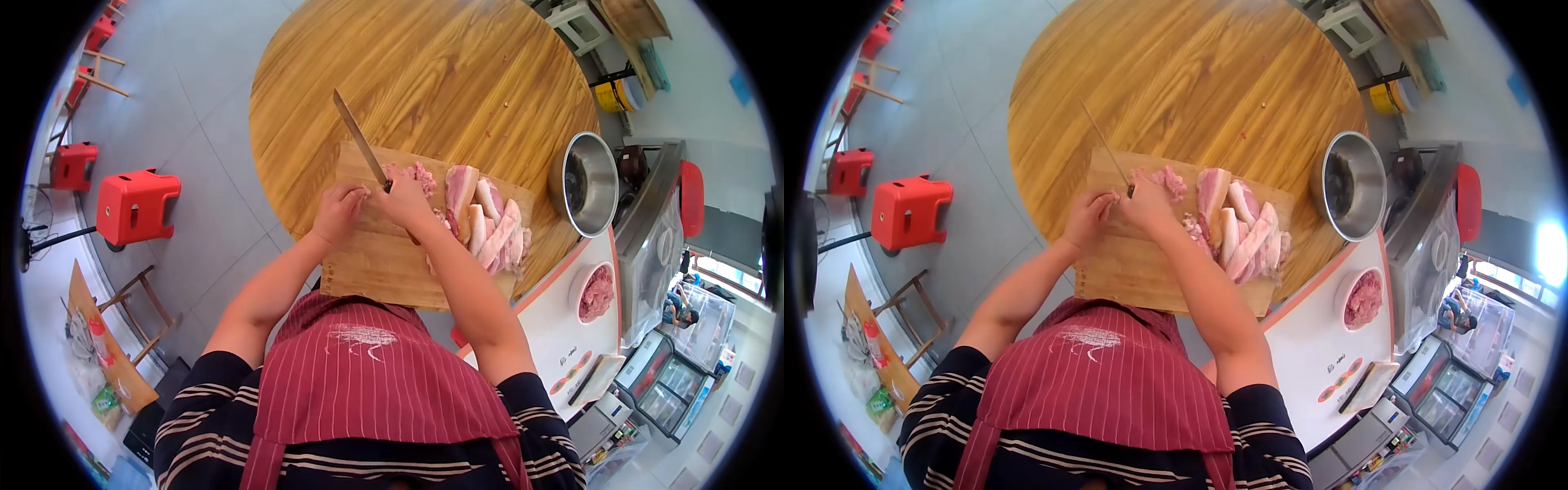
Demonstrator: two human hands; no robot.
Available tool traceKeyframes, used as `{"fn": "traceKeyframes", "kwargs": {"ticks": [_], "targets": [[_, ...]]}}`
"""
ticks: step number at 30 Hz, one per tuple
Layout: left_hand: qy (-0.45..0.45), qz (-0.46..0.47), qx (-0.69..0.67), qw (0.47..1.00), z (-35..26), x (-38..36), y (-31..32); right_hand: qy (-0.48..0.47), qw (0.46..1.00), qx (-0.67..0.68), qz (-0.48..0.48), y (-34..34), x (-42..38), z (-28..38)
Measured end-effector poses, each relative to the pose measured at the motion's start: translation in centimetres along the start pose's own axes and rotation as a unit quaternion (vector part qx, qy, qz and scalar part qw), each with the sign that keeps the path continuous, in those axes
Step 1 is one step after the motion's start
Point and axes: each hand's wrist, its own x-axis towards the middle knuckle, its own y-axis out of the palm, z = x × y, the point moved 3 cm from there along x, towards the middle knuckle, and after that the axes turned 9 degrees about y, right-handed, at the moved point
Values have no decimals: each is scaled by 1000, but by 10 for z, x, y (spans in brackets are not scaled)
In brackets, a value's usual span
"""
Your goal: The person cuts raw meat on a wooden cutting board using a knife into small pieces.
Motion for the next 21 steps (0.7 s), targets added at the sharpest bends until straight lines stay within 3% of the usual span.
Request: {"fn": "traceKeyframes", "kwargs": {"ticks": [3, 5, 9, 11, 15, 17, 19, 21], "targets": [[-1, 17, 1, 1000, 3, 0, -2, -38, 996, -84, 23, 3, -32, -4], [3, 38, 14, 999, 5, 1, 0, 23, 995, -84, 53, 10, -49, -9], [5, 39, 43, 998, 3, 0, 3, 34, 993, -95, 58, 37, -26, -12], [9, 48, 46, 998, 1, 3, 1, -8, 992, -103, 73, 35, -1, 4], [0, 51, 45, 998, -3, 4, -3, 20, 999, -31, 38, 25, 28, 0], [-11, 40, 22, 999, -2, 3, -2, -63, 995, -46, -58, 8, 10, 0], [-80, -6, -81, 993, 7, -4, -2, -44, 997, -59, -3, -1, -16, 0], [-61, 19, -55, 996, 8, -5, -7, -28, 996, -72, 48, 8, -36, -5]]}}
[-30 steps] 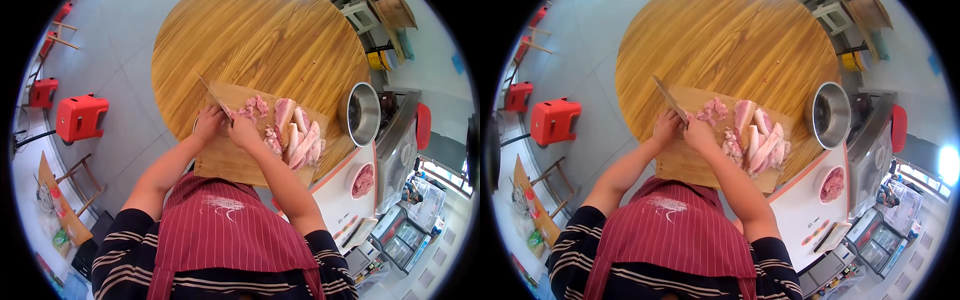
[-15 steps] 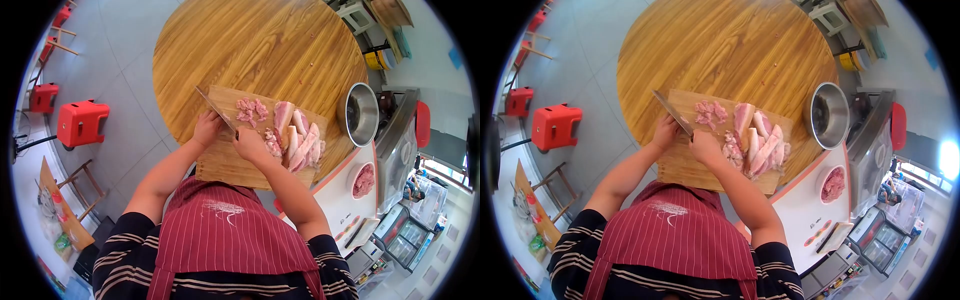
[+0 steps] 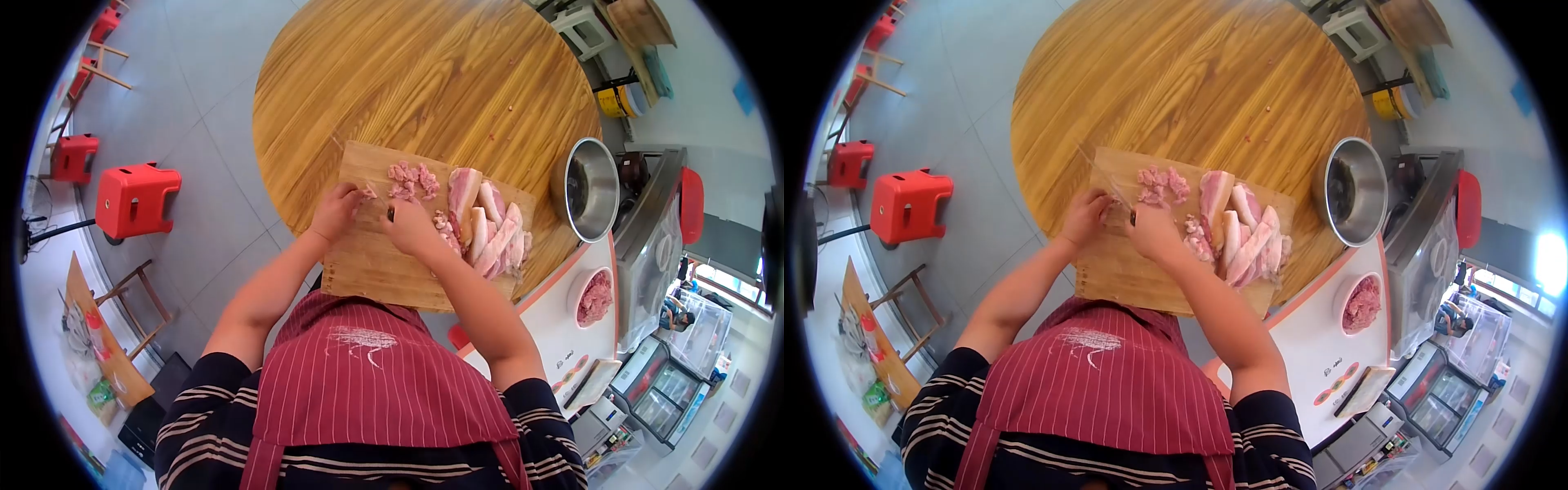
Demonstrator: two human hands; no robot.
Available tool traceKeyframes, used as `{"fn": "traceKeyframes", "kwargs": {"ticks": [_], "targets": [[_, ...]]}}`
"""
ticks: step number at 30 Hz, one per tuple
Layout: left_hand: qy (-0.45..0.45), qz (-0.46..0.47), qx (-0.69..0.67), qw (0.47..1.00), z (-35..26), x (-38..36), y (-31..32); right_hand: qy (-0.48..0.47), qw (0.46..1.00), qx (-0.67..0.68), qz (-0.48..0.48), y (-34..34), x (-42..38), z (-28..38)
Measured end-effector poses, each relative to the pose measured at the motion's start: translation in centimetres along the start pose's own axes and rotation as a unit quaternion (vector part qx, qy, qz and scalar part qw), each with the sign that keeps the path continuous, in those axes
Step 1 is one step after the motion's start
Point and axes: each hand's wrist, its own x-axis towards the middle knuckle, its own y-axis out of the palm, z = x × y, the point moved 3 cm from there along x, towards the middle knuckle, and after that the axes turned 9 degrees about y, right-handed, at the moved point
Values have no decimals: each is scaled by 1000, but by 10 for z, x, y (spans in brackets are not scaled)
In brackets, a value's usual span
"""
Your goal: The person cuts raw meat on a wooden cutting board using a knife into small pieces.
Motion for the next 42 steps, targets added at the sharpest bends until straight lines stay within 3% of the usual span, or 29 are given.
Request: {"fn": "traceKeyframes", "kwargs": {"ticks": [5, 7, 9, 11, 14, 18, 22, 26, 27, 29, 30, 34, 35, 37, 40, 42], "targets": [[34, 9, 79, 996, -5, 4, 4, 54, 998, 16, -16, 27, 9, 5], [15, 74, 93, 993, -5, 8, 0, 10, 1000, 20, -11, 31, 38, 15], [31, 70, 95, 992, -1, 8, 2, -38, 999, 19, -24, 18, 56, 22], [39, 69, 92, 993, 2, 7, 2, 27, 999, 45, -1, 2, 60, 23], [16, 11, 16, 1000, 2, -1, 0, 43, 997, 57, -13, -6, 40, 12], [29, 18, 127, 991, -6, -1, -7, -18, 999, -2, -28, 20, 10, -4], [48, 31, 169, 984, -12, 5, -6, 23, 1000, 2, 10, 38, 31, 6], [65, 37, 195, 978, -2, 6, 2, 54, 997, 57, 9, -6, 33, 14], [39, 50, 190, 980, -4, 8, 2, -2, 996, 58, -61, 5, 42, -6], [16, 71, 181, 981, -10, 12, 6, -28, 992, 66, -106, -13, 26, -17], [-18, 68, 108, 992, -12, 20, 11, -52, 985, 69, -152, -25, 16, -22], [-51, 19, -100, 993, -28, 55, 15, 32, 991, 48, -120, -45, -11, -47], [-42, 23, -100, 994, -32, 61, 8, 31, 989, 27, -139, -48, -20, -51], [5, 99, 46, 994, -57, 78, -22, 37, 985, 12, -167, -48, -33, -62], [106, 56, 106, 987, -82, 83, -48, 55, 983, -85, -151, -28, -35, -79], [115, 91, 106, 983, -97, 94, -50, -9, 975, -143, -171, -20, -35, -76]]}}
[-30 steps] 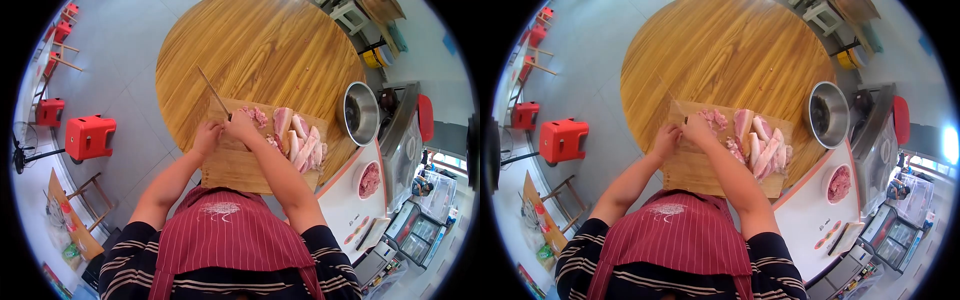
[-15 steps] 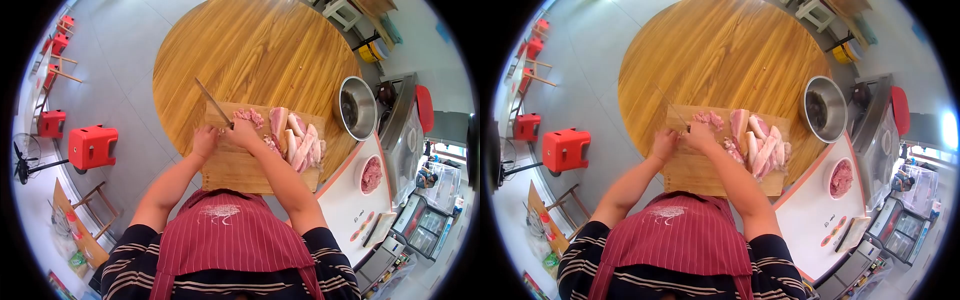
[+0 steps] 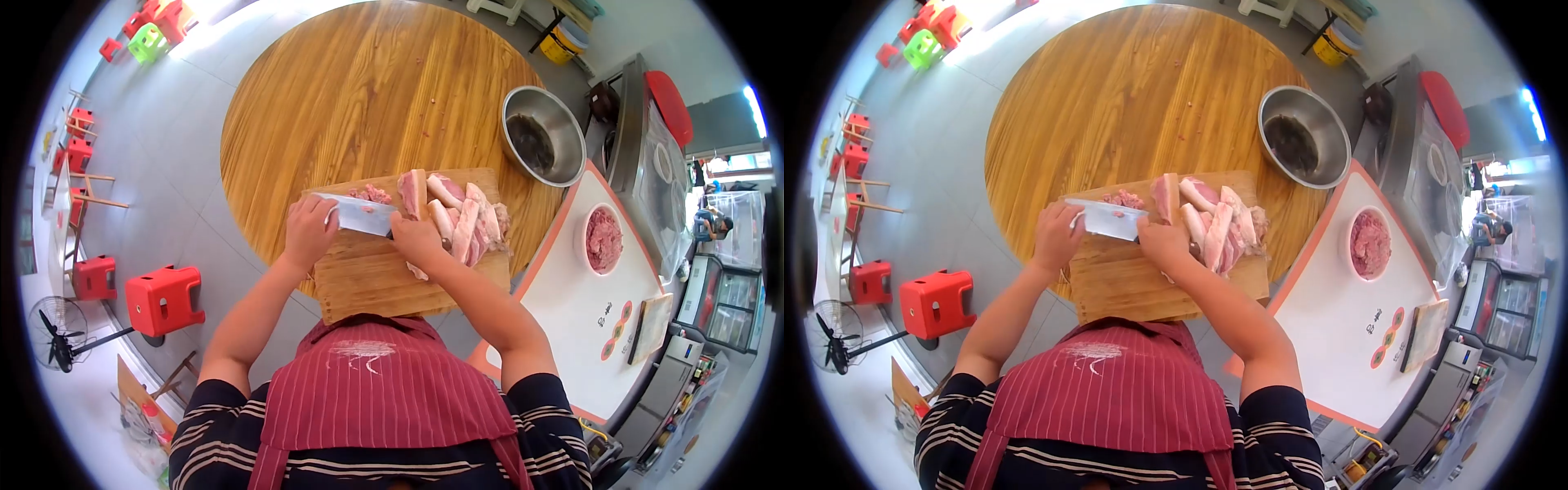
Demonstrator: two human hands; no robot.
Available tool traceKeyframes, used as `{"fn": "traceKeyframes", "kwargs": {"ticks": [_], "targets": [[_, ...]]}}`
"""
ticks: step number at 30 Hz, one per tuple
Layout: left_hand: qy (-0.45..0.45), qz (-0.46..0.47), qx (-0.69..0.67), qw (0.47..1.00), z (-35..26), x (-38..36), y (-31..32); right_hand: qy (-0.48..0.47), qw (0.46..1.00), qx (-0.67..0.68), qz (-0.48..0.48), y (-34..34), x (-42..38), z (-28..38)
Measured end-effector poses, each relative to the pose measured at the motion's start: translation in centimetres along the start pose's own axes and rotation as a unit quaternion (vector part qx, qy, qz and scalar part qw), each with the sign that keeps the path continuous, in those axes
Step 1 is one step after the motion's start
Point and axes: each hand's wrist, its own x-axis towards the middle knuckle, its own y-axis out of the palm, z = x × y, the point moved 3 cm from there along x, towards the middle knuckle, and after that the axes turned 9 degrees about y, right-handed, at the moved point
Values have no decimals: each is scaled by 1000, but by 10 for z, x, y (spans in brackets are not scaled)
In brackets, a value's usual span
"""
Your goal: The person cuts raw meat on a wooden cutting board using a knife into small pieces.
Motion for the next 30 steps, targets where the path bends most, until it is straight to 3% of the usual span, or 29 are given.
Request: {"fn": "traceKeyframes", "kwargs": {"ticks": [2, 4, 7, 8, 9, 10, 12, 13, 15, 16, 18, 19, 21, 25, 27, 28, 30], "targets": [[8, 34, 0, 999, -6, 8, 7, -17, 1000, 7, -4, 4, 1, 8], [87, 106, 33, 990, -1, 12, 40, -35, 999, 10, -13, 8, 5, 14], [71, 200, 78, 974, 29, 25, 70, -102, 990, 7, -94, 7, -5, 15], [38, 240, 115, 963, 36, 30, 75, -82, 994, 7, -77, 2, -17, 14], [57, 174, 150, 972, 42, 32, 79, -64, 996, 5, -59, -3, -28, 14], [59, 174, 148, 972, 47, 37, 82, -62, 996, 4, -59, -5, -39, 12], [49, 271, 114, 954, 56, 46, 96, -27, 1000, 11, -9, -2, -67, 5], [50, 273, 112, 954, 56, 52, 103, -24, 1000, 11, -7, 1, -82, 0], [170, 285, 45, 942, 42, 63, 123, 21, 994, 87, 65, 12, -110, -11], [171, 287, 42, 942, 29, 69, 127, 24, 994, 88, 67, 13, -123, -13], [268, 348, 52, 897, -3, 79, 141, 81, 979, 124, 139, 18, -145, -19], [272, 347, 50, 896, -11, 83, 145, 85, 979, 123, 138, 19, -154, -21], [394, 169, 2, 903, -33, 90, 143, 121, 968, 172, 138, 23, -173, -25], [462, 165, 95, 866, -41, 89, 168, 148, 964, 198, 94, 40, -198, -32], [434, 265, 141, 850, -42, 91, 183, 163, 962, 218, 28, 39, -206, -33], [438, 264, 140, 848, -44, 95, 182, 166, 961, 218, 26, 39, -209, -32], [396, 357, 137, 835, -44, 100, 171, 222, 947, 231, 35, 40, -215, -31]]}}
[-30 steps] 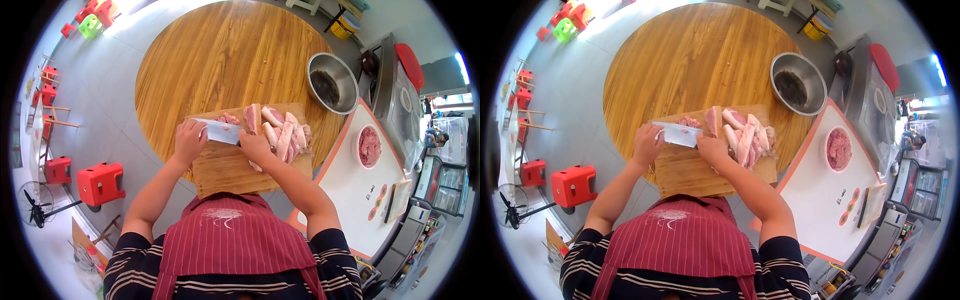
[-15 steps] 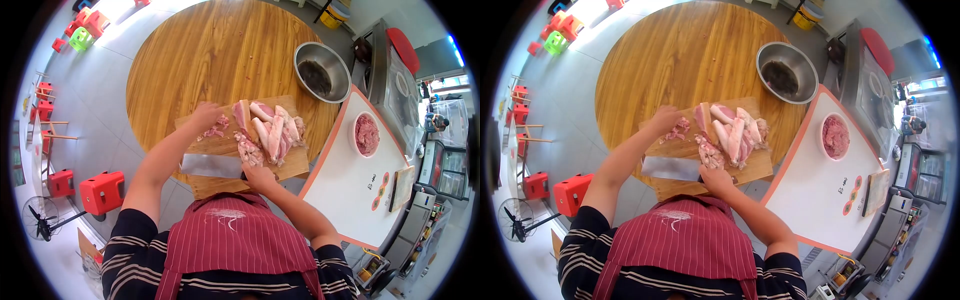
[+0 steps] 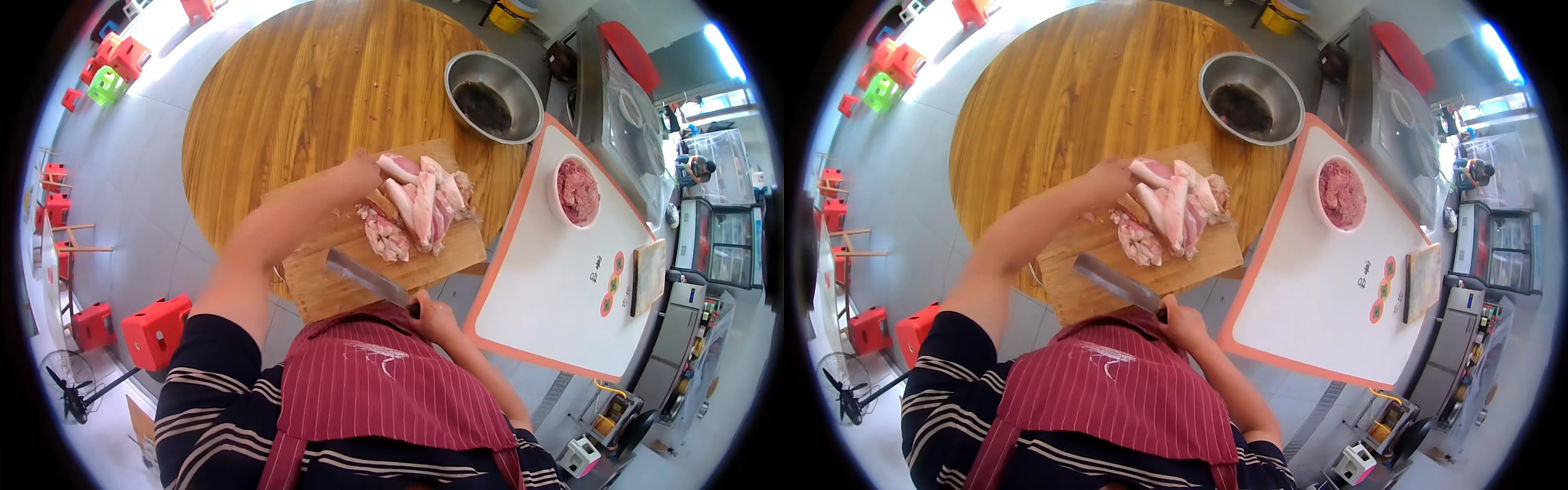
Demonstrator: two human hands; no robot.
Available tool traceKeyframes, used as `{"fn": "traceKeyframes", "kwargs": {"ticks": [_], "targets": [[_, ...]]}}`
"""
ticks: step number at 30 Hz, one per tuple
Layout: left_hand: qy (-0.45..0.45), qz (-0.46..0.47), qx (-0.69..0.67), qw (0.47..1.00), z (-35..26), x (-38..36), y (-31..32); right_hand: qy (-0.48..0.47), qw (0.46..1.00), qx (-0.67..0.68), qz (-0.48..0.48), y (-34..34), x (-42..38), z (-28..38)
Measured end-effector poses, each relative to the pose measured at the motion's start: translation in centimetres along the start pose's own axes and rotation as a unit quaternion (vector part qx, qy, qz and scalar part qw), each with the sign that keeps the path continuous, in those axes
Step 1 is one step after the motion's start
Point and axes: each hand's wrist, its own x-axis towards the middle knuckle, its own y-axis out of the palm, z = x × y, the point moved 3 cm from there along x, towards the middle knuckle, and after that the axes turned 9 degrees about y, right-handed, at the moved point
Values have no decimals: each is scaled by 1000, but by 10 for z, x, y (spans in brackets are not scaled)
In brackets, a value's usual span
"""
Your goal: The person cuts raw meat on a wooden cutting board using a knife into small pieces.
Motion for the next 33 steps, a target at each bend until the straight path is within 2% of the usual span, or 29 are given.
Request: {"fn": "traceKeyframes", "kwargs": {"ticks": [1, 3, 4, 6, 7, 9, 13, 15, 16, 18, 19, 21, 22, 24, 25, 27, 28, 30, 31, 32, 33], "targets": [[4, 3, 2, 1000, -3, -6, -20, 1, 1000, 5, -2, 0, -2, 0], [-59, 107, -115, 986, -7, -24, -60, 30, 998, 58, 15, 1, -5, -3], [-60, 111, -111, 986, -7, -34, -71, 27, 998, 63, 14, 2, -6, -4], [-90, 22, -244, 965, -3, -61, -91, 58, 991, 109, 48, 7, -7, -6], [-95, 24, -242, 965, -4, -74, -104, 52, 991, 111, 51, 8, -7, -3], [-192, -32, -409, 892, -3, -102, -125, 94, 977, 158, 109, 9, -7, 1], [-256, -18, -437, 862, -3, -138, -120, 72, 975, 160, 136, 20, 11, -1], [-270, -104, -604, 742, -16, -152, -104, 111, 975, 150, 120, 18, 20, -3], [-275, -107, -605, 740, -20, -159, -95, 108, 976, 146, 124, 15, 24, 0], [-367, -130, -693, 607, -32, -169, -67, 154, 959, 199, 130, 5, 26, -5], [-370, -134, -695, 602, -43, -171, -56, 131, 961, 209, 127, 2, 28, -6], [-357, -328, -796, 364, -70, -178, -36, 137, 955, 218, 147, -7, 28, -7], [-361, -334, -794, 358, -86, -178, -26, 147, 947, 232, 164, -10, 29, -7], [-321, -504, -780, 185, -118, -173, -7, 139, 949, 217, 181, -13, 33, -13], [-327, -509, -776, 178, -139, -164, 8, 136, 949, 209, 193, -13, 35, -15], [-363, -541, -757, 56, -180, -150, 39, 123, 952, 188, 206, -15, 38, -14], [-369, -543, -753, 47, -196, -149, 45, 112, 956, 172, 208, -17, 39, -15], [-574, -308, -748, 130, -230, -146, 67, 106, 963, 133, 207, -22, 42, -18], [-576, -310, -747, 119, -237, -150, 85, 94, 971, 102, 197, -25, 45, -17], [-610, -293, -698, 235, -241, -162, 107, 93, 970, 95, 205, -29, 46, -16], [-634, -266, -637, 347, -243, -170, 102, 66, 979, 63, 183, -33, 46, -12]]}}
